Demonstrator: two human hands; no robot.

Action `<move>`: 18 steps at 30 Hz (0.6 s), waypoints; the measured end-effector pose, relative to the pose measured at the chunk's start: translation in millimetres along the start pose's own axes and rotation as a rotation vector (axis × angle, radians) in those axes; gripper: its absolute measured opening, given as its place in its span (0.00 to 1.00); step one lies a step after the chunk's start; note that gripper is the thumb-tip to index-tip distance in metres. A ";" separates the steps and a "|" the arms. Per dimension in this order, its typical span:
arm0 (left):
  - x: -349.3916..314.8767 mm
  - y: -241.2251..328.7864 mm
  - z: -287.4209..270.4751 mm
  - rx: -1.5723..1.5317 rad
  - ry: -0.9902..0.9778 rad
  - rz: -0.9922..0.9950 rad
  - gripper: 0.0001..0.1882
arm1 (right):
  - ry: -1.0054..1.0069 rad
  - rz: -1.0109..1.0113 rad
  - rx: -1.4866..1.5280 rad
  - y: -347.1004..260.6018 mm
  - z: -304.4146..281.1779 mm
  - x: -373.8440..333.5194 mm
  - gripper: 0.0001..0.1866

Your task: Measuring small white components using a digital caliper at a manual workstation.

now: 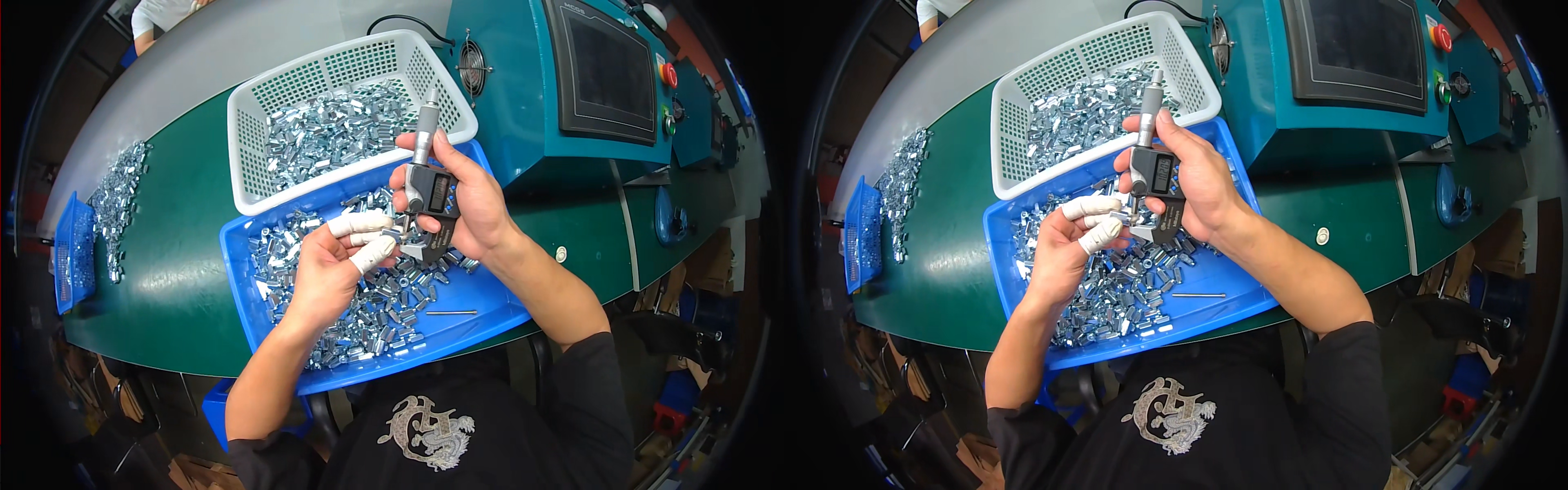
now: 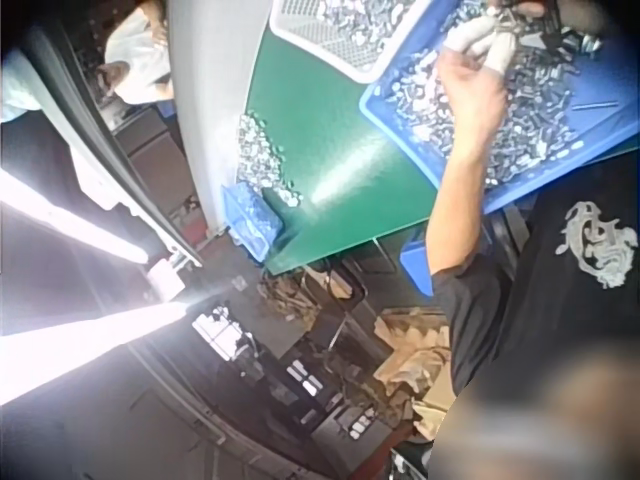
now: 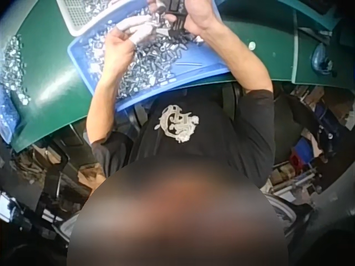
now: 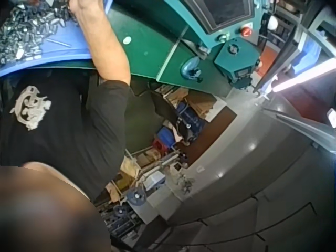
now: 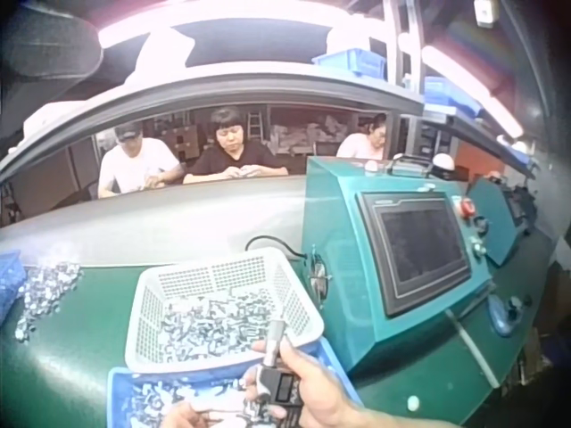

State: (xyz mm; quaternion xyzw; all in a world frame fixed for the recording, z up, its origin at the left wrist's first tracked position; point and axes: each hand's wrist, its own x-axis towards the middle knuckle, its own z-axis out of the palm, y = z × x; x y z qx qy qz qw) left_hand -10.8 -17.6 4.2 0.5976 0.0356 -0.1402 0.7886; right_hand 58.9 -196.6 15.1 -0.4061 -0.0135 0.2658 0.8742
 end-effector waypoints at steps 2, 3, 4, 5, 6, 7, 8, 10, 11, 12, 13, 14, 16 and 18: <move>2.3 -2.2 -0.6 -0.017 -0.011 -0.010 0.12 | 0.013 0.003 0.018 -1.6 0.8 -1.3 0.25; 2.8 -2.1 -1.2 -0.036 -0.026 -0.019 0.13 | 0.031 0.012 0.018 -1.7 1.1 -1.6 0.25; 2.4 -1.5 -1.4 -0.036 -0.021 -0.015 0.13 | 0.022 0.012 0.017 -1.3 1.9 -1.5 0.25; 2.6 -1.5 -0.6 -0.035 -0.018 -0.014 0.13 | 0.019 0.009 0.013 -1.9 1.7 -2.0 0.25; 2.7 -1.6 -0.2 -0.017 -0.022 -0.010 0.13 | 0.017 0.010 0.014 -1.4 1.9 -1.6 0.25; 2.6 -1.7 -0.1 0.001 -0.027 -0.005 0.13 | 0.012 0.009 0.014 -0.8 1.9 -1.2 0.25; 2.2 -1.5 0.2 0.002 -0.025 -0.005 0.13 | 0.008 0.007 0.013 -0.4 1.7 -1.0 0.25; 1.3 -0.1 1.0 0.001 -0.032 -0.021 0.13 | 0.010 0.015 0.023 -0.3 1.7 -1.8 0.25; 1.2 1.2 1.2 0.002 -0.031 -0.022 0.13 | 0.014 0.023 0.033 -0.4 2.0 -2.2 0.24; 1.4 2.9 1.4 -0.025 -0.036 -0.044 0.14 | 0.014 0.023 0.034 -0.6 2.2 -2.3 0.24; 1.5 3.7 1.5 -0.052 -0.041 -0.067 0.14 | 0.024 0.021 0.038 -0.9 2.3 -2.5 0.23; 1.3 3.1 1.5 -0.051 -0.040 -0.068 0.14 | 0.034 0.019 0.041 -0.9 2.5 -2.6 0.22; 0.8 1.4 1.4 -0.014 -0.040 -0.040 0.14 | 0.035 0.024 0.038 -0.8 2.5 -2.1 0.21; 1.2 2.8 1.7 -0.037 -0.041 -0.057 0.14 | 0.038 0.027 0.035 -0.9 1.9 -2.0 0.20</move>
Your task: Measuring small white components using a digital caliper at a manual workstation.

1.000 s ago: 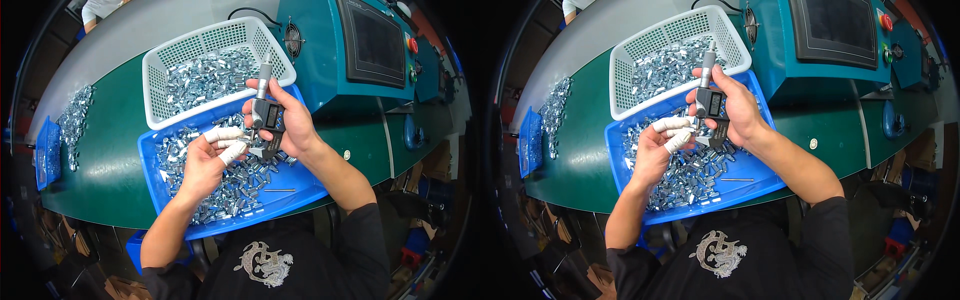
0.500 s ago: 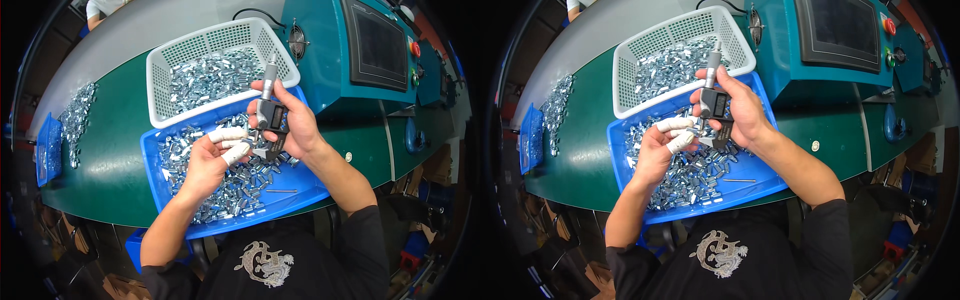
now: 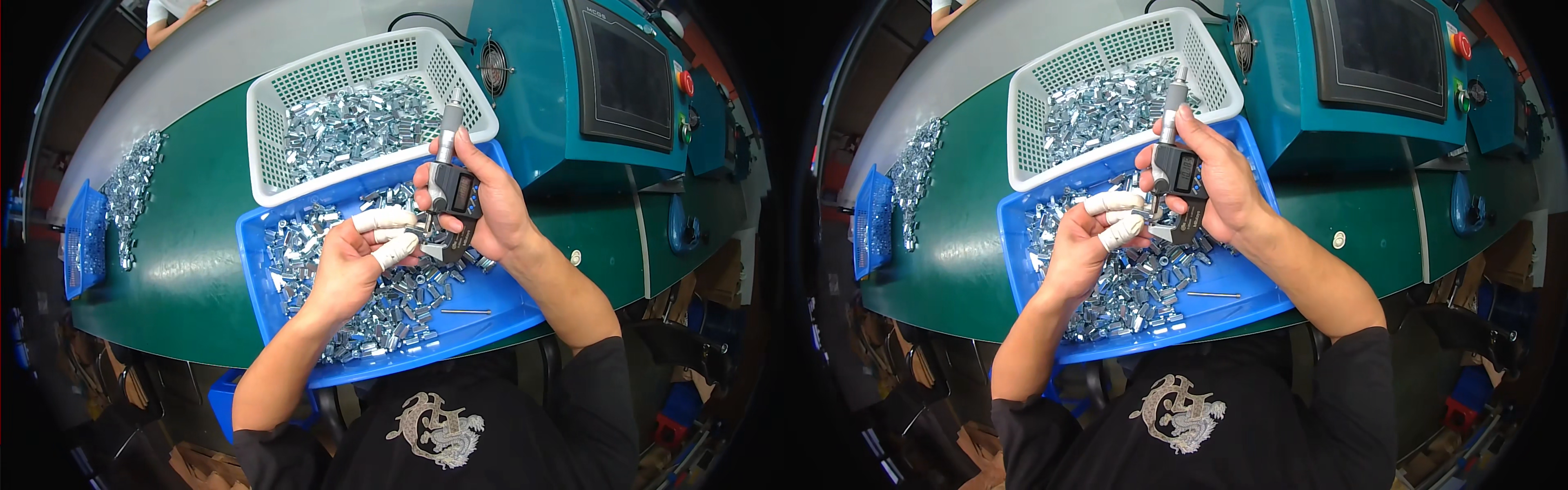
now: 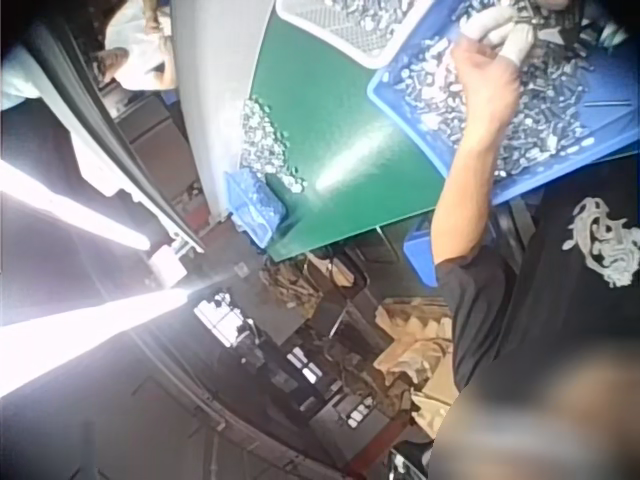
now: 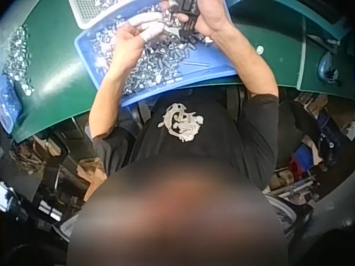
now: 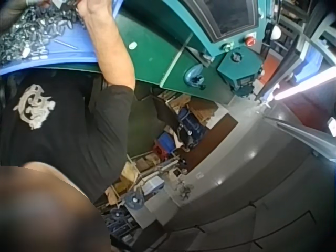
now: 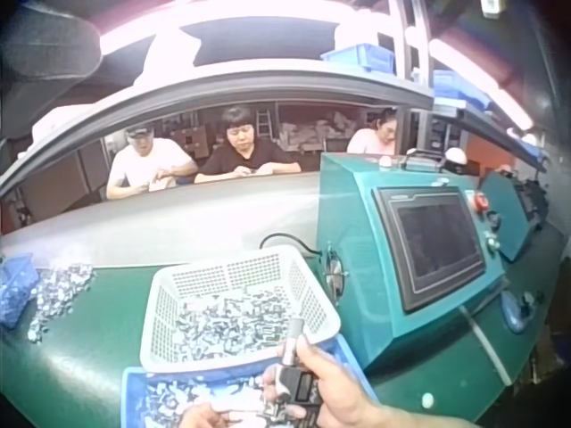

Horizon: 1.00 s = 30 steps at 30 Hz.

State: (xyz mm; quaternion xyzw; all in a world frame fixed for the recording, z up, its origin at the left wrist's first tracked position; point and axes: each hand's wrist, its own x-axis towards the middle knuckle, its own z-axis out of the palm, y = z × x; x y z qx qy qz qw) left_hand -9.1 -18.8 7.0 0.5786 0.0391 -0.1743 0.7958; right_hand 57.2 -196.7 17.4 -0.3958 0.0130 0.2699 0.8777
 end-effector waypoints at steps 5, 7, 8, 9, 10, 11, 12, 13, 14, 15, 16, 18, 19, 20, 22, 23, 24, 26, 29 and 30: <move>0.7 0.6 1.4 -0.026 -0.004 -0.020 0.14 | -0.019 -0.015 -0.013 -0.8 -0.6 -0.6 0.20; 0.4 0.7 1.3 -0.039 0.007 -0.036 0.14 | -0.003 -0.019 -0.013 -0.6 1.4 -0.6 0.22; 0.0 0.3 0.8 -0.036 0.002 -0.038 0.14 | 0.011 -0.021 -0.016 -0.8 2.5 -1.1 0.23; -0.5 -0.7 0.0 -0.044 -0.002 -0.029 0.14 | 0.014 -0.025 -0.014 -1.0 3.1 -1.6 0.23; -0.6 -1.1 -0.3 -0.052 -0.006 -0.020 0.14 | 0.010 -0.027 -0.038 -1.1 3.6 -2.1 0.24; -0.4 -0.8 -0.2 -0.050 -0.008 -0.021 0.14 | 0.004 -0.027 -0.064 -1.5 3.9 -2.3 0.24; -0.3 -0.5 -0.1 -0.039 -0.017 -0.021 0.14 | -0.012 -0.016 -0.079 -2.8 3.7 -3.2 0.23; -0.2 -0.2 0.0 -0.028 -0.027 -0.021 0.14 | -0.012 -0.018 -0.078 -3.3 3.1 -3.6 0.23; -0.3 -0.4 0.0 -0.027 -0.026 -0.021 0.14 | -0.013 -0.019 -0.067 -3.3 2.6 -3.7 0.23; -0.3 -0.7 0.1 -0.039 -0.029 -0.012 0.14 | -0.015 -0.020 -0.057 -3.1 2.3 -3.6 0.23; -0.4 -0.9 0.1 -0.051 -0.031 -0.002 0.14 | -0.016 -0.019 -0.055 -2.9 1.9 -3.1 0.23; -0.7 -0.9 -0.3 -0.062 -0.032 0.001 0.14 | -0.011 -0.032 -0.037 -2.7 0.8 -2.4 0.22; -0.8 -0.9 -0.4 -0.073 -0.033 0.005 0.14 | -0.010 -0.032 -0.037 -3.1 1.0 -2.7 0.22; -0.9 -0.6 -0.2 -0.073 -0.032 0.004 0.14 | 0.001 -0.030 -0.045 -3.7 1.8 -3.1 0.22; -0.9 0.1 0.3 -0.047 -0.030 0.004 0.14 | 0.012 -0.026 -0.053 -4.0 2.2 -3.2 0.21; -0.7 -0.5 0.3 -0.048 -0.030 0.003 0.14 | 0.009 -0.027 -0.054 -4.4 2.3 -3.2 0.21; -0.3 -1.4 0.3 -0.031 -0.023 0.015 0.14 | 0.007 -0.029 -0.055 -4.5 2.3 -3.3 0.21; -0.4 -2.0 0.7 -0.014 -0.016 0.026 0.14 | 0.002 -0.025 -0.052 -4.4 2.3 -3.4 0.21; -1.2 -1.2 1.2 -0.007 -0.008 0.047 0.14 | -0.011 -0.020 -0.050 -4.9 3.0 -3.6 0.21; -1.1 0.0 1.4 -0.017 -0.010 0.023 0.14 | -0.018 -0.019 -0.051 -4.8 3.1 -3.6 0.21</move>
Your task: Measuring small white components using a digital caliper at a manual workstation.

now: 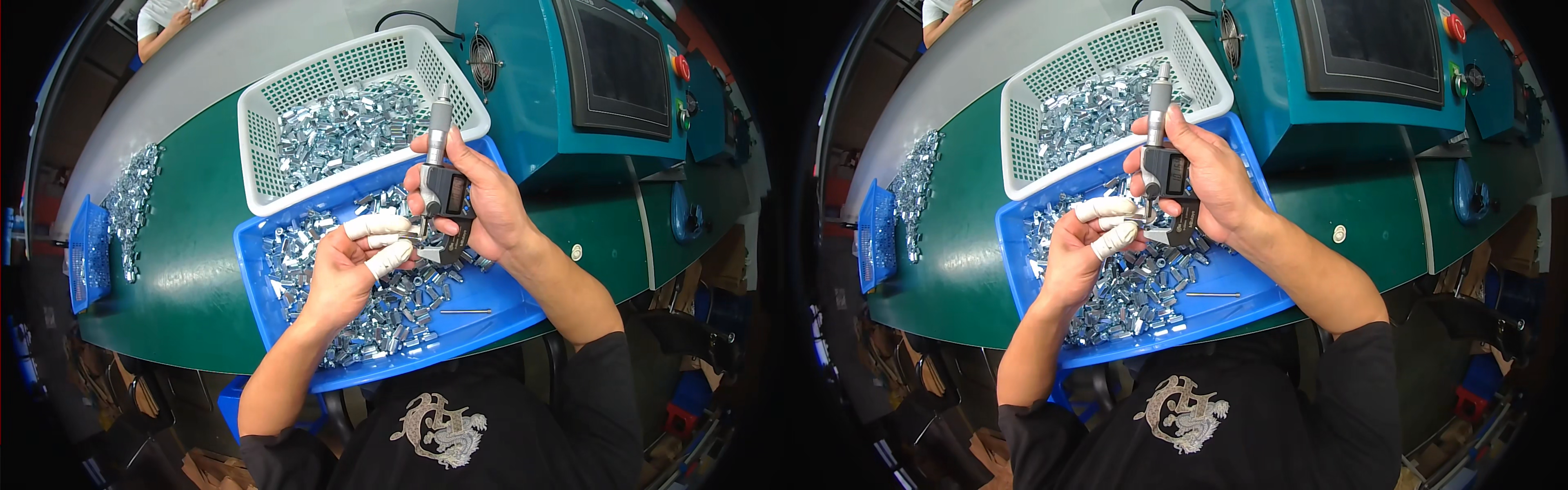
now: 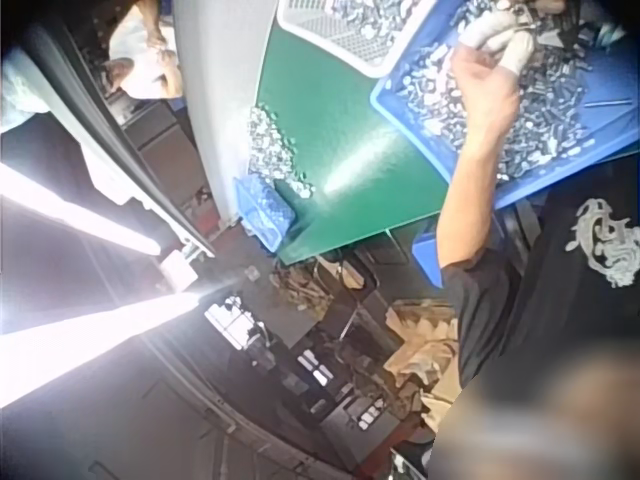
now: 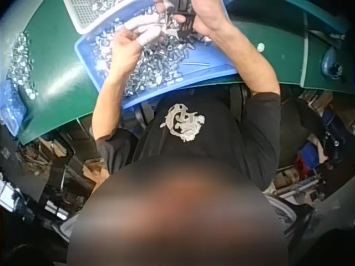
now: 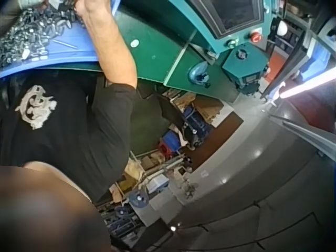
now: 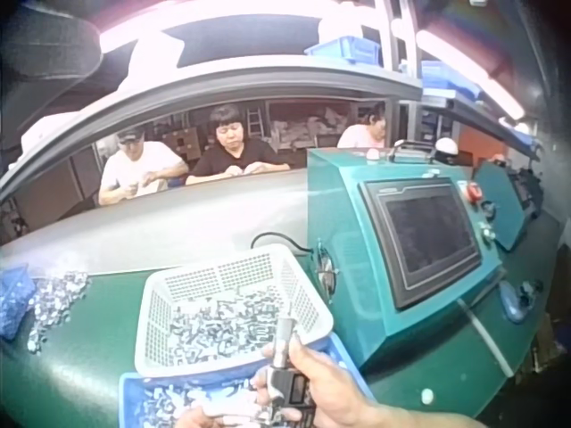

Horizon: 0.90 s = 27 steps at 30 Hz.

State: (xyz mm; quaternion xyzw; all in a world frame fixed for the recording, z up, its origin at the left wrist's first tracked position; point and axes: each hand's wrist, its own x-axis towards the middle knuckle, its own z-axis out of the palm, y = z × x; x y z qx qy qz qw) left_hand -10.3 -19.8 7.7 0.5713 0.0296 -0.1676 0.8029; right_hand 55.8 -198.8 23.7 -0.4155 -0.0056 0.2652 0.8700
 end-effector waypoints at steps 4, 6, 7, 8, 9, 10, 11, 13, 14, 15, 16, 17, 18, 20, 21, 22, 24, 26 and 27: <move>0.5 -1.2 -0.4 0.010 0.003 -0.015 0.14 | 0.007 -0.013 0.007 1.5 -1.3 0.5 0.24; -0.3 -2.1 1.1 0.003 0.010 0.017 0.14 | 0.020 -0.008 -0.005 1.3 -1.4 0.9 0.21; -0.9 -2.6 1.6 -0.005 0.014 0.047 0.13 | 0.017 -0.007 -0.005 1.4 -1.1 0.7 0.21; -0.9 -2.5 1.6 -0.004 0.015 0.052 0.13 | 0.023 -0.005 -0.010 0.7 -0.3 0.7 0.21; -1.0 -2.7 1.4 0.001 0.009 0.048 0.13 | 0.028 -0.002 -0.015 0.1 0.4 0.6 0.21; -1.0 -2.5 1.2 0.006 0.002 0.045 0.13 | 0.023 -0.004 -0.017 -0.2 0.4 0.0 0.21; -0.5 -2.5 1.1 0.007 0.002 0.049 0.13 | 0.029 -0.002 -0.014 0.2 -0.7 -0.7 0.21; 0.6 -2.3 0.6 0.023 -0.011 0.027 0.13 | 0.032 -0.003 -0.012 0.8 -1.1 -0.4 0.20; 0.3 -2.0 0.4 0.023 -0.016 0.026 0.13 | 0.036 -0.001 -0.014 1.0 -1.1 -0.6 0.20; -0.2 -1.8 0.6 0.025 -0.015 0.028 0.13 | 0.040 0.000 -0.017 0.8 -0.9 -0.8 0.20; -0.8 -1.7 1.0 0.021 -0.009 0.034 0.13 | 0.038 -0.003 -0.016 0.3 -0.3 -0.8 0.20; -0.8 -2.1 0.9 0.014 -0.005 0.037 0.13 | 0.039 0.003 -0.020 0.1 0.4 -0.7 0.21; -0.5 -2.3 0.4 0.014 -0.007 0.036 0.13 | 0.041 0.008 -0.024 0.0 0.8 -0.7 0.21; 0.2 -2.4 -0.6 0.031 -0.005 0.038 0.13 | 0.040 0.003 -0.026 0.3 0.1 0.0 0.21; 0.3 -2.3 -0.5 0.032 -0.006 0.039 0.13 | 0.037 0.000 -0.029 0.4 -0.1 0.3 0.21; 0.2 -2.2 -0.3 0.037 -0.008 0.039 0.13 | 0.037 -0.002 -0.029 0.6 -0.3 0.0 0.21; 0.8 -2.9 -1.0 0.044 -0.010 0.041 0.13 | 0.039 -0.003 -0.034 0.9 -1.2 -0.6 0.21; 1.1 -3.8 -3.0 0.055 -0.012 0.040 0.13 | 0.042 0.005 -0.015 0.9 -0.9 -0.5 0.21; 1.2 -3.9 -3.3 0.057 -0.013 0.041 0.13 | 0.046 0.014 0.003 0.9 -0.7 -0.7 0.21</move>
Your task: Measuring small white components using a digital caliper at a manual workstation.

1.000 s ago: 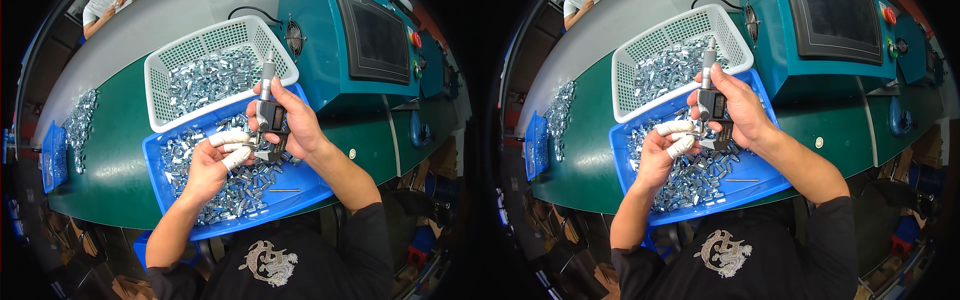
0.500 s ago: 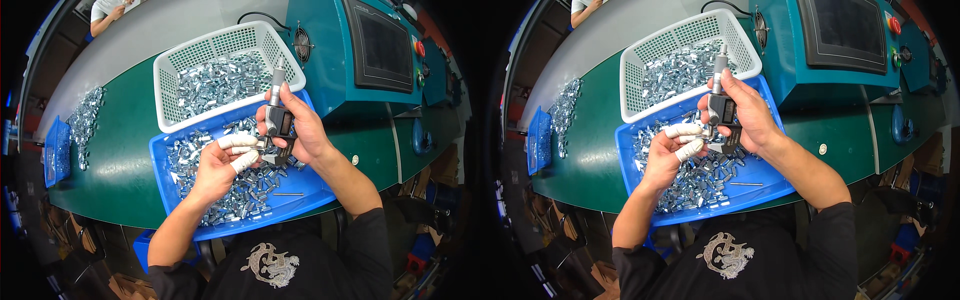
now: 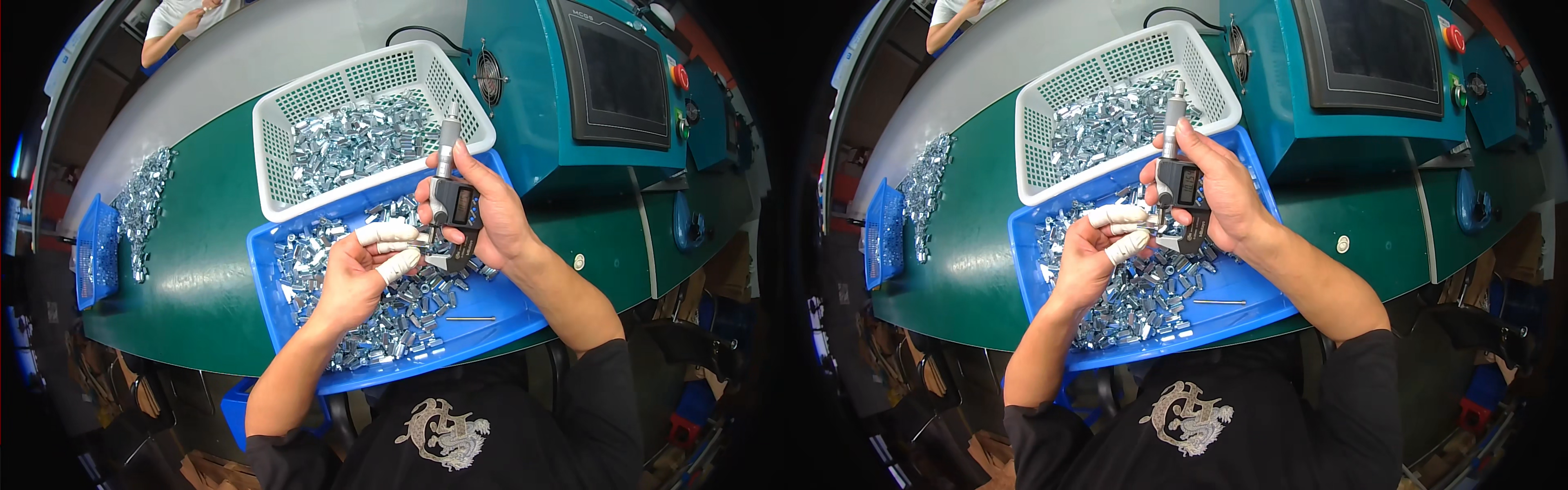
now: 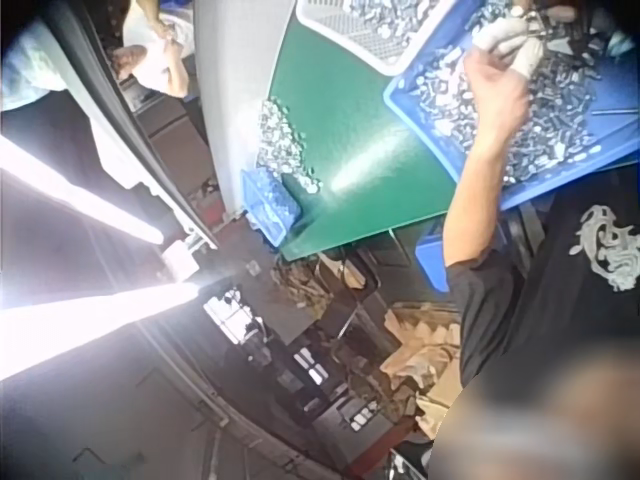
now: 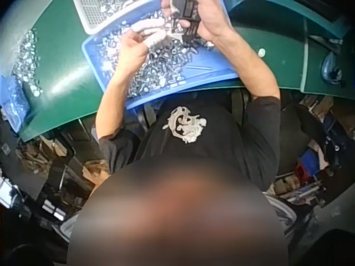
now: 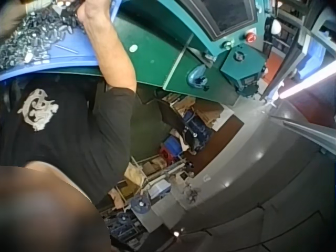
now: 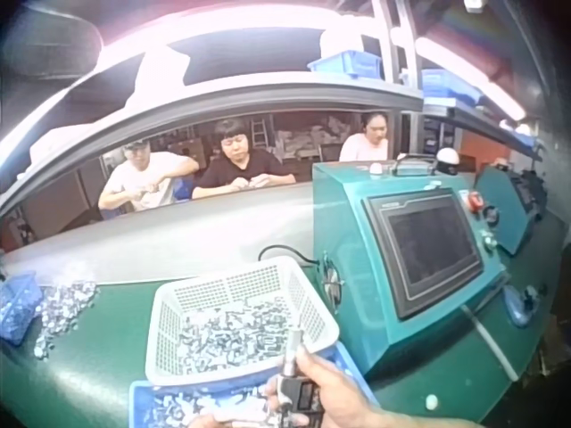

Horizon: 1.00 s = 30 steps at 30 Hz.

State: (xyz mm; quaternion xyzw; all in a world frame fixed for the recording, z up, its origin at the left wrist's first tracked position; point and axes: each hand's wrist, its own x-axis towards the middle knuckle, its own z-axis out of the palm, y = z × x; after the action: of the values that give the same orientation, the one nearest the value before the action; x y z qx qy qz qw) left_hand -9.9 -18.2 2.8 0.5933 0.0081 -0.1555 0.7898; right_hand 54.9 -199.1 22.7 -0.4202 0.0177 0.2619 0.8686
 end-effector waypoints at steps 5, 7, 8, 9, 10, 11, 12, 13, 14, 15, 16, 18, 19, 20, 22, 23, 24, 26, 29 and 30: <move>0.5 -1.8 0.2 0.150 0.026 0.060 0.13 | 0.004 -0.014 -0.015 1.6 -2.0 1.1 0.20; 1.2 -2.3 -2.5 0.215 0.021 0.079 0.13 | 0.002 -0.019 -0.046 1.3 -1.8 0.6 0.21; 1.2 -2.6 -3.8 0.276 0.020 0.096 0.12 | -0.008 -0.021 -0.056 1.3 -1.0 0.0 0.21; 1.4 -2.7 -4.3 0.279 0.021 0.098 0.12 | -0.018 -0.023 -0.065 1.2 -0.1 -0.7 0.21; 1.9 -2.5 -4.8 0.306 0.031 0.073 0.12 | -0.021 -0.023 -0.064 0.8 0.9 -1.6 0.21; 1.9 -2.3 -5.8 0.334 0.045 0.049 0.11 | -0.021 -0.019 -0.073 0.5 2.0 -2.5 0.21; 2.3 -2.1 -7.2 0.338 0.051 0.050 0.11 | -0.021 -0.015 -0.081 0.4 2.6 -2.8 0.21; 3.2 -2.1 -8.8 0.348 0.058 0.043 0.11 | -0.029 -0.013 -0.080 0.7 2.2 -2.6 0.21; 3.9 -1.0 -10.6 0.359 0.064 0.037 0.11 | -0.014 -0.014 -0.076 0.6 2.1 -2.4 0.21; 4.7 -0.2 -11.3 0.268 0.121 0.059 0.10 | -0.001 -0.014 -0.073 0.5 2.1 -2.1 0.21; 7.3 -2.6 -19.0 0.274 0.136 0.177 0.12 | -0.010 -0.013 -0.071 0.4 2.4 -1.9 0.21; 12.5 9.1 -23.9 0.198 0.323 0.205 0.16 | 0.018 -0.015 -0.058 0.5 -0.2 -2.1 0.21; 13.2 15.7 -20.9 0.086 0.390 0.321 0.21 | 0.013 -0.016 -0.058 0.7 -1.0 -2.2 0.21; 13.3 18.7 -22.0 0.073 0.441 0.373 0.23 | 0.006 -0.014 -0.059 0.5 -0.2 -2.7 0.21; 10.9 16.6 -26.9 0.168 0.459 0.371 0.19 | 0.019 -0.004 -0.061 -0.2 1.8 -4.1 0.20; 10.5 12.1 -28.7 0.340 0.406 0.321 0.16 | 0.021 -0.002 -0.063 -0.4 2.8 -4.1 0.20; 8.8 8.9 -28.5 0.510 0.351 0.269 0.13 | 0.017 -0.002 -0.067 0.0 3.1 -3.7 0.20; 2.8 4.0 -17.3 1.007 0.236 0.085 0.12 | 0.025 0.004 -0.060 1.6 2.2 -2.7 0.20; -1.2 -8.3 -14.2 1.389 0.068 0.067 0.15 | 0.043 0.004 -0.066 1.8 2.7 -2.7 0.20; -0.8 -10.9 -14.5 1.435 0.027 0.088 0.14 | 0.039 0.007 -0.071 1.7 2.7 -2.7 0.20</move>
State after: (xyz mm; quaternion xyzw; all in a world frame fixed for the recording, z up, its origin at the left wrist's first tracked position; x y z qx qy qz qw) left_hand -11.0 -7.1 -11.5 0.9677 -0.1104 -0.0831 0.2107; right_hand 51.3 -197.4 23.9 -0.4556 0.0267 0.2573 0.8518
